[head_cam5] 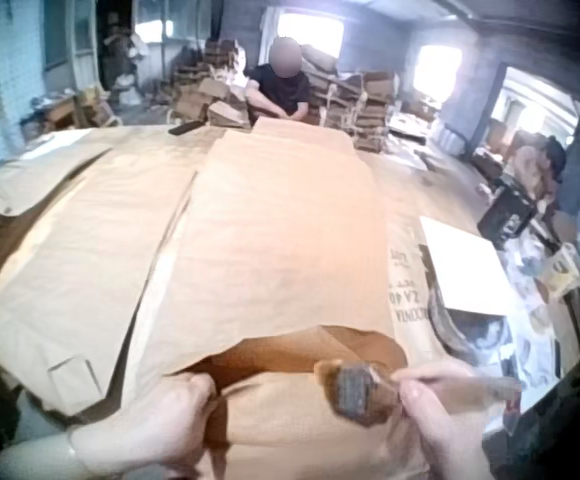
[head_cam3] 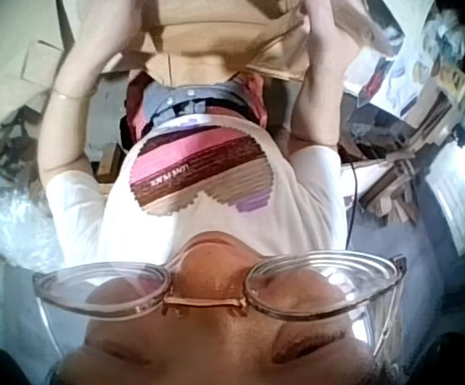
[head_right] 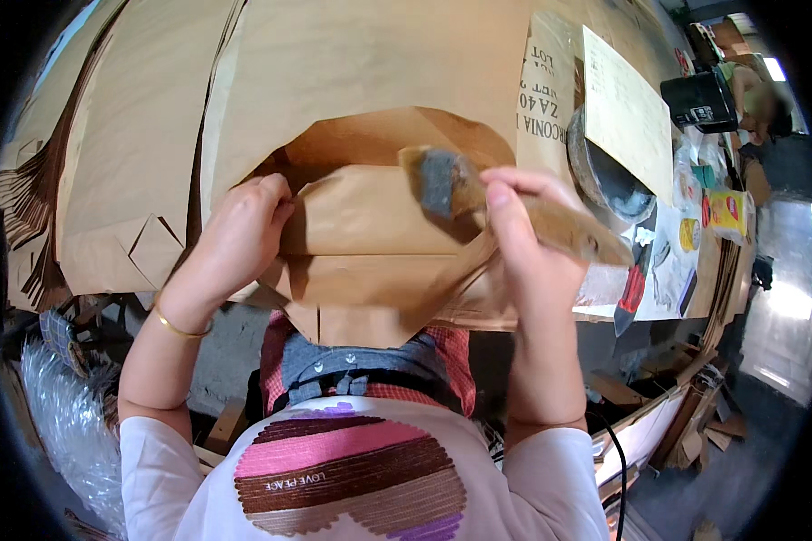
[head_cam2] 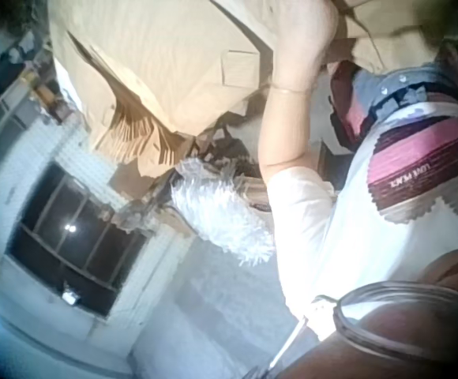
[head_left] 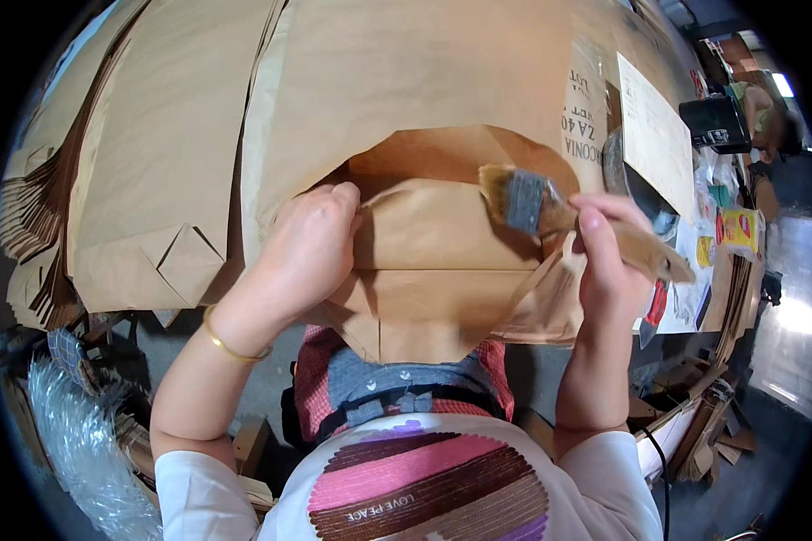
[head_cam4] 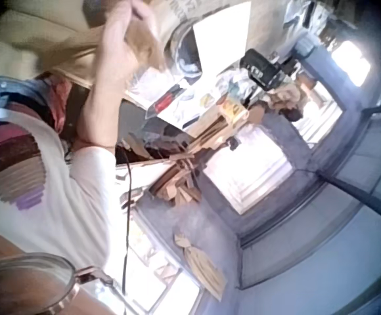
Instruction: The person folds flat cardboard sheets into box shapes, applies glue to the flaps with a brush, and presses the flaps to seal them. The person repeats this process for multiple boxes, stacking the finished boxes on the table.
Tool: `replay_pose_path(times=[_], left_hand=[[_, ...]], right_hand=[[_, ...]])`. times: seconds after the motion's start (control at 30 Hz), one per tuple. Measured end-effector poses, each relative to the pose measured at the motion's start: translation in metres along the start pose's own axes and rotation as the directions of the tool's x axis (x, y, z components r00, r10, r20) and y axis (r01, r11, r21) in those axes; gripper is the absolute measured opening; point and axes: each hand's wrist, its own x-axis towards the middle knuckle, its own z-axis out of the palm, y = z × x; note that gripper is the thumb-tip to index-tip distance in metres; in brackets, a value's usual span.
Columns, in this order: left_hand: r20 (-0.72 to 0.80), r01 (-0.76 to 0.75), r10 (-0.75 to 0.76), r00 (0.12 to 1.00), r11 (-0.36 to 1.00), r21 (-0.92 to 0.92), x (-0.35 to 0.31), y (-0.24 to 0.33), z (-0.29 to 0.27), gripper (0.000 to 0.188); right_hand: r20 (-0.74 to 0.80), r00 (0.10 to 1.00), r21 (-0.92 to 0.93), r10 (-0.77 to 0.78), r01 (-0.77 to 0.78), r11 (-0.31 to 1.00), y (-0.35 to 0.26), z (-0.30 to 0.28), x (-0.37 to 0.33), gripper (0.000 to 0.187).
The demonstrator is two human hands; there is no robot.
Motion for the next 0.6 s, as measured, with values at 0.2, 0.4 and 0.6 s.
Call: replay_pose_path(times=[0.2,0.4,0.6], left_hand=[[-0.024,0.07,-0.067,0.997,0.988,0.138,0.006,-0.021,0.029,0.012],[0.282,0.131,-0.072,0.957,0.972,-0.196,0.002,-0.008,-0.014,0.016],[0.146,0.149,-0.142,0.979,0.988,-0.044,0.007,-0.006,-0.002,0.01]], right_hand=[[0.255,0.941,-0.03,0.222,-0.222,0.975,0.038,0.024,-0.02,0.005],[0.272,0.952,-0.027,0.142,-0.14,0.99,0.042,0.025,-0.018,0.006],[0.174,0.985,-0.037,0.015,-0.008,0.999,0.03,0.024,-0.025,0.006]])
